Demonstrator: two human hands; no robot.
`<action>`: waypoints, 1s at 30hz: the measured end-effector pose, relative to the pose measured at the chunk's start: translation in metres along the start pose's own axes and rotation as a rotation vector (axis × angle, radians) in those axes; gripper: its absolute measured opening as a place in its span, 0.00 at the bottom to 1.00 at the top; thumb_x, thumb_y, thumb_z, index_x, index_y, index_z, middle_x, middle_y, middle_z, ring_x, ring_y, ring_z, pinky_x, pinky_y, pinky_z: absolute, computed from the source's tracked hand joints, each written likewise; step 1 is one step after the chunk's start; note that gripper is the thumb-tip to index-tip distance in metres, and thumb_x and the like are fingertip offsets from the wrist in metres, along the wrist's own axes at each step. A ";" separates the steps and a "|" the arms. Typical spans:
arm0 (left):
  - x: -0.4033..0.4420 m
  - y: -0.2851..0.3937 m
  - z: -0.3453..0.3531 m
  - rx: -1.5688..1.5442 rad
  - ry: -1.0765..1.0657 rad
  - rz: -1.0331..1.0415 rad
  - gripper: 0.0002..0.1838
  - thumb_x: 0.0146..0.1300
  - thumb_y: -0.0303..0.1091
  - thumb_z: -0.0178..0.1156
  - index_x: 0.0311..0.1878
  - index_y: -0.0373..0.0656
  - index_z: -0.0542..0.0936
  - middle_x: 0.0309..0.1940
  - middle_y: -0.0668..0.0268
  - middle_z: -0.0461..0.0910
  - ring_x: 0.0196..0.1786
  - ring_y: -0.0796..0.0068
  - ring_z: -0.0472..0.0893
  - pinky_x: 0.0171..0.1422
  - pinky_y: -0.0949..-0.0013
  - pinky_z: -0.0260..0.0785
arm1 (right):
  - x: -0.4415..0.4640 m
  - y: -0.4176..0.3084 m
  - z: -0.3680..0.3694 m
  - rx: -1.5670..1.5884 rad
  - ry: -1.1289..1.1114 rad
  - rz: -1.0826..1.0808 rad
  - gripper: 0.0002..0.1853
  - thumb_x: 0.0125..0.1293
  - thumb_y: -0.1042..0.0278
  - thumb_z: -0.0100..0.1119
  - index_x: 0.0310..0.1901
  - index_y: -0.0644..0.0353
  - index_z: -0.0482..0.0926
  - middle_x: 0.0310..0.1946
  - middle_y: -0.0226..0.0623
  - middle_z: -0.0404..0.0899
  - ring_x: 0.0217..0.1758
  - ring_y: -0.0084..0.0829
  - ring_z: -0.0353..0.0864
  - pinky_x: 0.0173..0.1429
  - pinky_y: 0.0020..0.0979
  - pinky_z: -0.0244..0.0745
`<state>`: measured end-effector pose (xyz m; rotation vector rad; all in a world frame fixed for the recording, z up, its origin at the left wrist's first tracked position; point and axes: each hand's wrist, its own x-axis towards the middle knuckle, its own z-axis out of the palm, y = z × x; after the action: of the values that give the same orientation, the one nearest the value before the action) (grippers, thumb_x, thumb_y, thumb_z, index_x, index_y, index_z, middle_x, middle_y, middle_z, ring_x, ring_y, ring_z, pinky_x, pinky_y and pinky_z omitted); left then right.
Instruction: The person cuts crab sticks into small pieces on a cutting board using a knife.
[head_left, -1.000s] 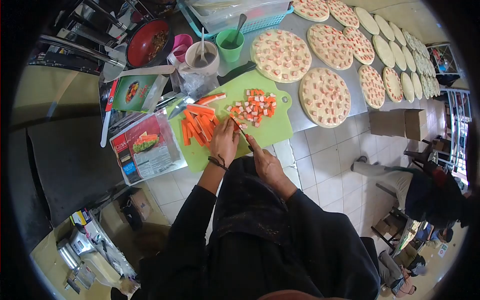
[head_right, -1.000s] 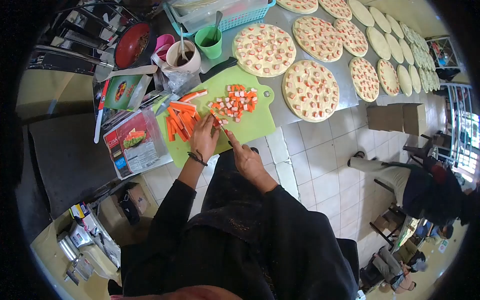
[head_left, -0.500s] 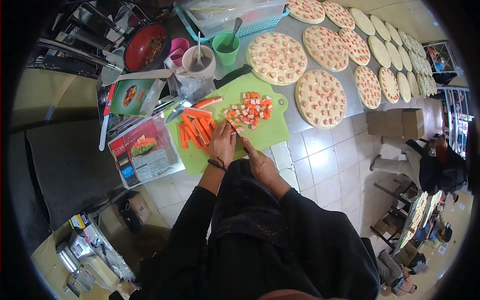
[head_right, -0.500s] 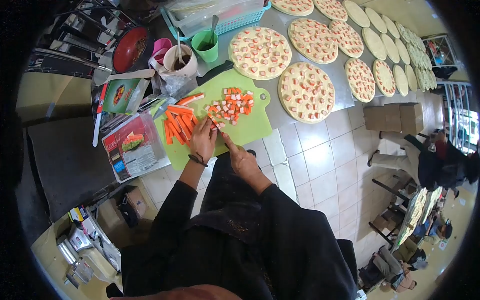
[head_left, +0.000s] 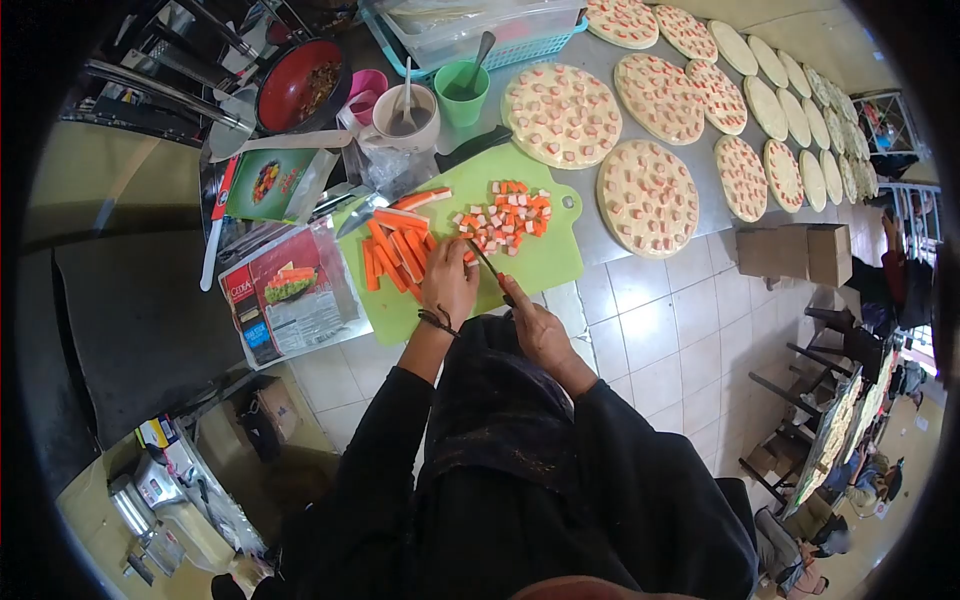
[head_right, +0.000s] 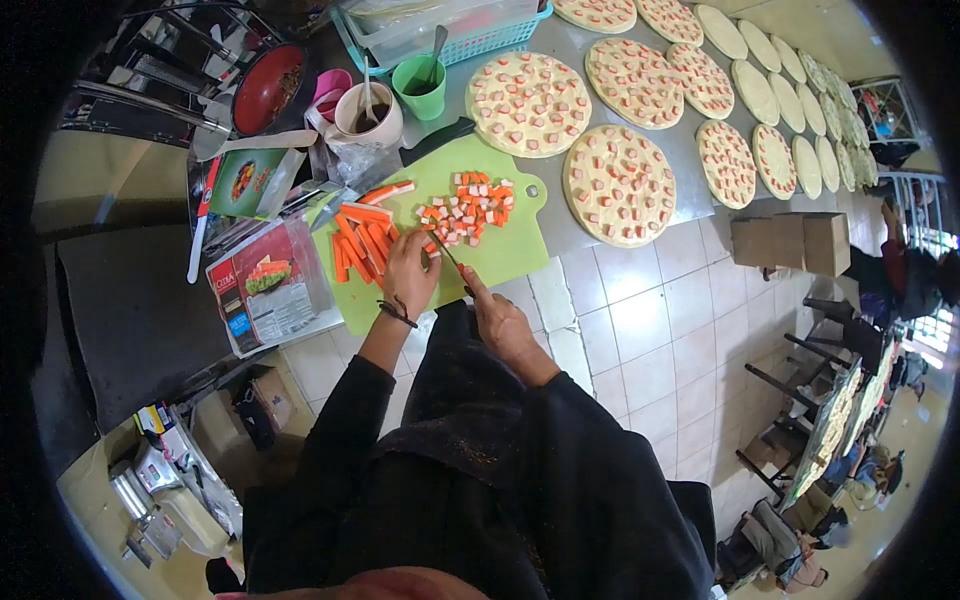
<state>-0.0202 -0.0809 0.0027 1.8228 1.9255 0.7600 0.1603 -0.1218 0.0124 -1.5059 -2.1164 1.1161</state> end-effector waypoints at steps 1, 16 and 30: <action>0.000 0.001 0.000 0.006 0.007 0.012 0.22 0.50 0.25 0.63 0.50 0.35 0.72 0.49 0.52 0.74 0.54 0.50 0.73 0.58 0.57 0.68 | -0.001 -0.003 -0.002 -0.001 -0.026 0.024 0.32 0.66 0.76 0.48 0.71 0.45 0.54 0.28 0.53 0.78 0.32 0.51 0.80 0.38 0.44 0.74; -0.009 -0.004 0.003 -0.110 -0.074 -0.152 0.24 0.56 0.28 0.60 0.57 0.30 0.69 0.54 0.45 0.72 0.56 0.48 0.73 0.59 0.57 0.69 | 0.003 -0.011 0.008 -0.056 -0.022 -0.015 0.32 0.67 0.74 0.46 0.71 0.47 0.53 0.26 0.52 0.76 0.27 0.51 0.79 0.34 0.46 0.75; -0.010 -0.011 0.007 0.021 0.020 0.042 0.18 0.60 0.28 0.56 0.53 0.30 0.73 0.52 0.47 0.74 0.53 0.51 0.76 0.55 0.59 0.72 | 0.016 -0.009 0.017 0.020 -0.028 -0.071 0.31 0.67 0.76 0.45 0.71 0.51 0.52 0.41 0.61 0.78 0.40 0.57 0.79 0.43 0.46 0.76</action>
<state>-0.0233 -0.0897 -0.0107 1.8806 1.9194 0.7771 0.1372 -0.1159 0.0053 -1.4026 -2.1526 1.1361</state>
